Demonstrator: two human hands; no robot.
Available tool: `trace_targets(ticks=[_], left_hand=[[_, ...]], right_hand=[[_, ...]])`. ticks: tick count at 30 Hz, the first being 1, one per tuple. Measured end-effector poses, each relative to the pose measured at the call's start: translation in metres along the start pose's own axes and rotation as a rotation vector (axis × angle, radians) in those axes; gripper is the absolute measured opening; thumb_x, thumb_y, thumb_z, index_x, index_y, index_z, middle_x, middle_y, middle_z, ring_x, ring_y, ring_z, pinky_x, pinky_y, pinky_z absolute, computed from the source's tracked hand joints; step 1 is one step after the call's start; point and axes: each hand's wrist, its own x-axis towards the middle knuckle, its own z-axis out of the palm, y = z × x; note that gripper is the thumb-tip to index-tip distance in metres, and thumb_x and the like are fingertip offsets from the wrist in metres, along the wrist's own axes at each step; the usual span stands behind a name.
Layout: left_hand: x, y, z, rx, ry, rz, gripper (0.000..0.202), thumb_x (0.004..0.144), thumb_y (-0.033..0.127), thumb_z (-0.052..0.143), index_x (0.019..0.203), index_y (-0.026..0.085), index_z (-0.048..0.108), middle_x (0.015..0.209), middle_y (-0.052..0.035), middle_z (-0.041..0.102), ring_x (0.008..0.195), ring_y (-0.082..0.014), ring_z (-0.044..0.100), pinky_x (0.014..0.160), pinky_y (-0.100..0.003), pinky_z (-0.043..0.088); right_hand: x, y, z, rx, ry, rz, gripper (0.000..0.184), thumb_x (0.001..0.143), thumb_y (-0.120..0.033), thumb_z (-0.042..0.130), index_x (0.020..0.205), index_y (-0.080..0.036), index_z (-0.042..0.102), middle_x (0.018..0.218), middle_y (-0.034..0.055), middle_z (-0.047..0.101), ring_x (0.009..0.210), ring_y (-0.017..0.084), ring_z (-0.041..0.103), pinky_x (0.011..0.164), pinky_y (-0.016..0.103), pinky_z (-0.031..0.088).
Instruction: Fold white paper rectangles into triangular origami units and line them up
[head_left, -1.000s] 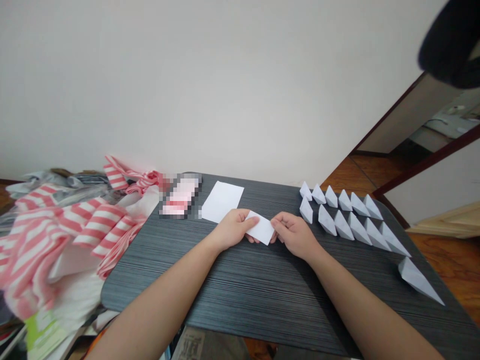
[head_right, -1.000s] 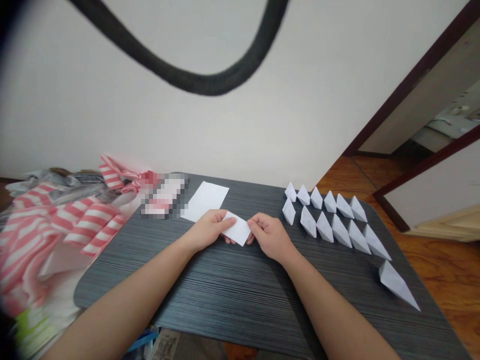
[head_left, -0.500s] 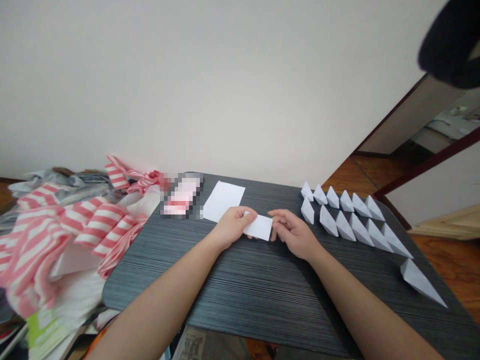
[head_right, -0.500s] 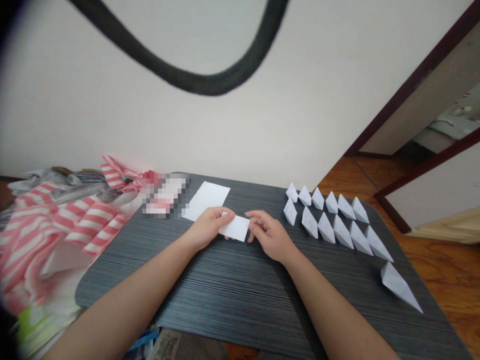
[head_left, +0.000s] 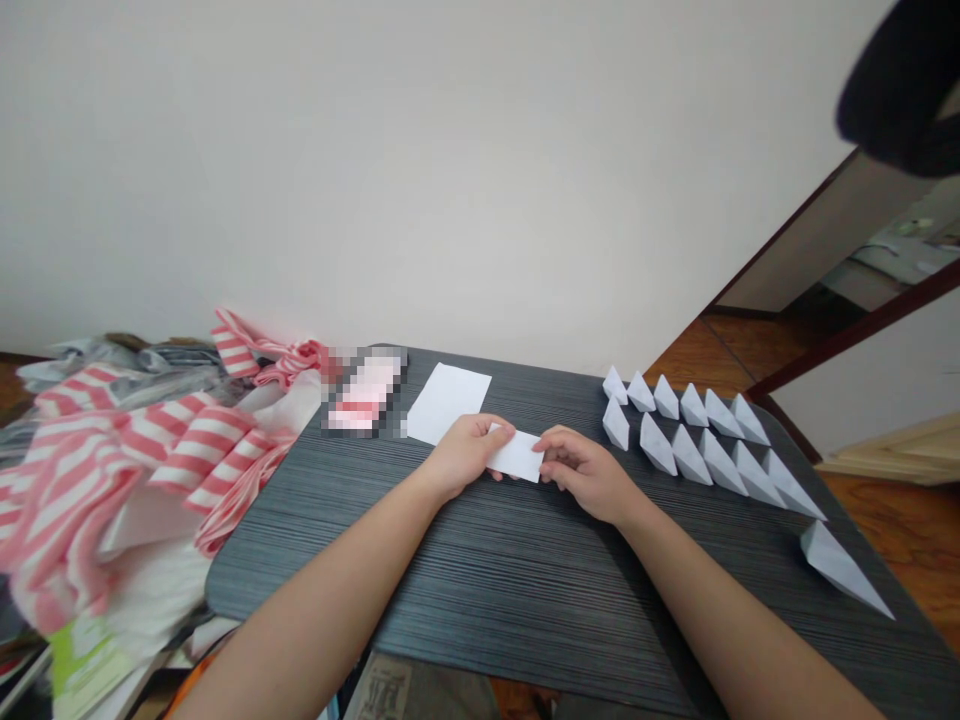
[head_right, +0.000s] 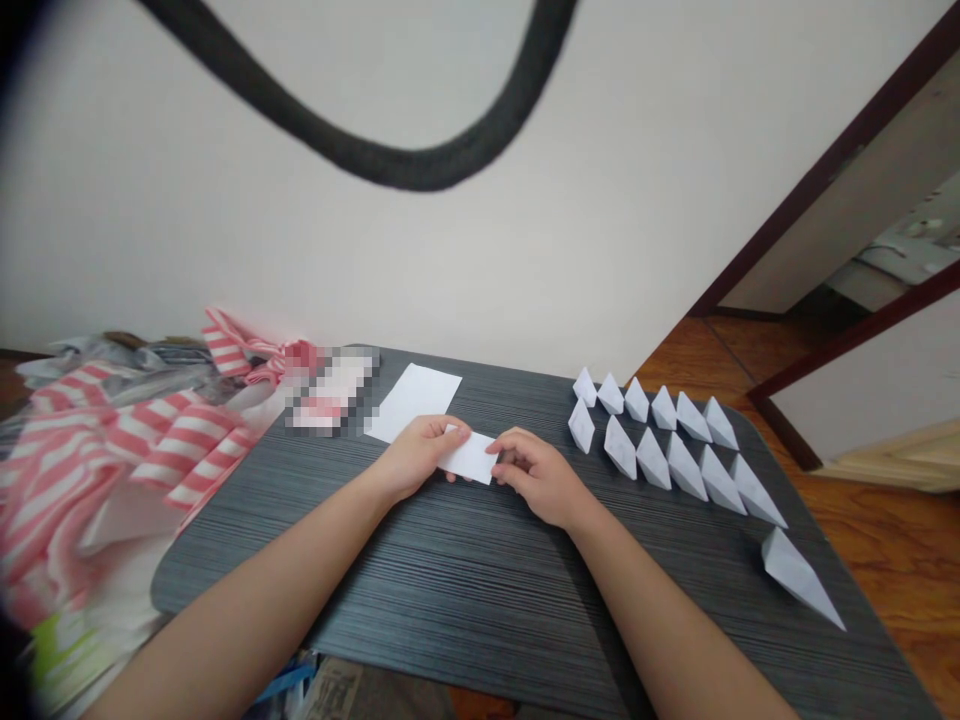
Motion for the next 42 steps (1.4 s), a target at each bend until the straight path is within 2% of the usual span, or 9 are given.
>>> trace_targets(ticks=[8, 12, 19, 22, 25, 28, 31, 34, 42], left_hand=[[-0.001, 0.001, 0.002, 0.046, -0.018, 0.006, 0.029, 0.081, 0.040, 0.052, 0.083, 0.011, 0.059, 0.064, -0.0043, 0.062, 0.054, -0.0132, 0.059, 0.044, -0.022, 0.046], [-0.002, 0.001, 0.002, 0.126, -0.073, 0.016, 0.031, 0.083, 0.041, 0.050, 0.082, 0.012, 0.060, 0.064, -0.0035, 0.061, 0.050, -0.0108, 0.055, 0.046, -0.022, 0.045], [-0.005, 0.004, 0.006, 0.157, -0.174, 0.006, 0.037, 0.087, 0.044, 0.042, 0.091, 0.012, 0.059, 0.068, -0.0059, 0.063, 0.060, -0.0145, 0.061, 0.051, -0.023, 0.046], [-0.007, 0.006, 0.008, 0.215, -0.187, 0.007, 0.036, 0.082, 0.045, 0.050, 0.097, 0.013, 0.058, 0.070, -0.0049, 0.063, 0.059, -0.0137, 0.061, 0.049, -0.021, 0.045], [-0.009, 0.006, 0.008, 0.294, -0.173, 0.010, 0.034, 0.077, 0.041, 0.059, 0.097, 0.014, 0.058, 0.065, -0.0015, 0.060, 0.051, -0.0105, 0.057, 0.044, -0.018, 0.040], [-0.008, 0.005, 0.007, 0.293, -0.134, 0.010, 0.029, 0.080, 0.038, 0.056, 0.093, 0.013, 0.057, 0.056, 0.0014, 0.056, 0.043, -0.0074, 0.050, 0.041, -0.016, 0.035], [-0.006, 0.004, 0.005, 0.243, -0.090, -0.004, 0.028, 0.080, 0.036, 0.056, 0.095, 0.013, 0.056, 0.052, 0.0028, 0.054, 0.041, -0.0068, 0.047, 0.040, -0.016, 0.033], [-0.005, 0.003, 0.004, 0.211, -0.085, -0.003, 0.028, 0.079, 0.036, 0.057, 0.095, 0.013, 0.055, 0.051, 0.0031, 0.053, 0.040, -0.0069, 0.046, 0.040, -0.016, 0.031], [-0.005, -0.002, 0.002, 0.227, -0.112, 0.020, 0.024, 0.079, 0.032, 0.056, 0.095, 0.014, 0.054, 0.051, 0.0036, 0.051, 0.042, -0.0071, 0.045, 0.041, -0.016, 0.032]], right_hand=[[0.000, 0.002, 0.002, -0.029, 0.021, -0.014, 0.012, 0.081, -0.019, 0.058, 0.094, -0.021, 0.056, 0.089, 0.0016, 0.051, 0.064, 0.011, 0.055, 0.055, 0.024, 0.044], [0.001, 0.000, 0.003, -0.154, 0.063, -0.035, 0.004, 0.084, -0.023, 0.055, 0.087, -0.020, 0.057, 0.085, 0.0017, 0.053, 0.062, 0.011, 0.053, 0.056, 0.025, 0.043], [0.004, -0.007, 0.004, -0.400, 0.183, -0.059, 0.013, 0.087, -0.026, 0.051, 0.076, -0.019, 0.054, 0.068, 0.0004, 0.053, 0.063, 0.014, 0.050, 0.060, 0.026, 0.040], [0.005, -0.007, 0.003, -0.443, 0.211, -0.072, 0.013, 0.086, -0.025, 0.052, 0.075, -0.019, 0.055, 0.068, 0.0005, 0.054, 0.064, 0.014, 0.051, 0.060, 0.026, 0.039], [0.005, -0.006, 0.003, -0.422, 0.248, -0.055, 0.010, 0.084, -0.025, 0.054, 0.076, -0.019, 0.055, 0.067, 0.0000, 0.054, 0.063, 0.014, 0.052, 0.059, 0.026, 0.039], [0.003, -0.003, 0.003, -0.281, 0.236, -0.012, 0.009, 0.086, -0.026, 0.051, 0.081, -0.019, 0.054, 0.065, -0.0011, 0.054, 0.058, 0.013, 0.052, 0.054, 0.025, 0.040], [0.001, 0.000, 0.002, -0.101, 0.207, 0.007, 0.011, 0.088, -0.026, 0.047, 0.095, -0.020, 0.053, 0.065, -0.0018, 0.054, 0.056, 0.012, 0.054, 0.052, 0.024, 0.041], [0.001, 0.003, 0.000, -0.068, 0.210, 0.016, 0.019, 0.089, -0.027, 0.047, 0.106, -0.020, 0.052, 0.066, -0.0016, 0.057, 0.055, 0.012, 0.055, 0.052, 0.024, 0.042], [0.002, -0.005, -0.002, -0.246, 0.177, 0.061, 0.025, 0.092, -0.030, 0.042, 0.088, -0.017, 0.062, 0.053, -0.0016, 0.058, 0.050, 0.012, 0.056, 0.056, 0.025, 0.043]])
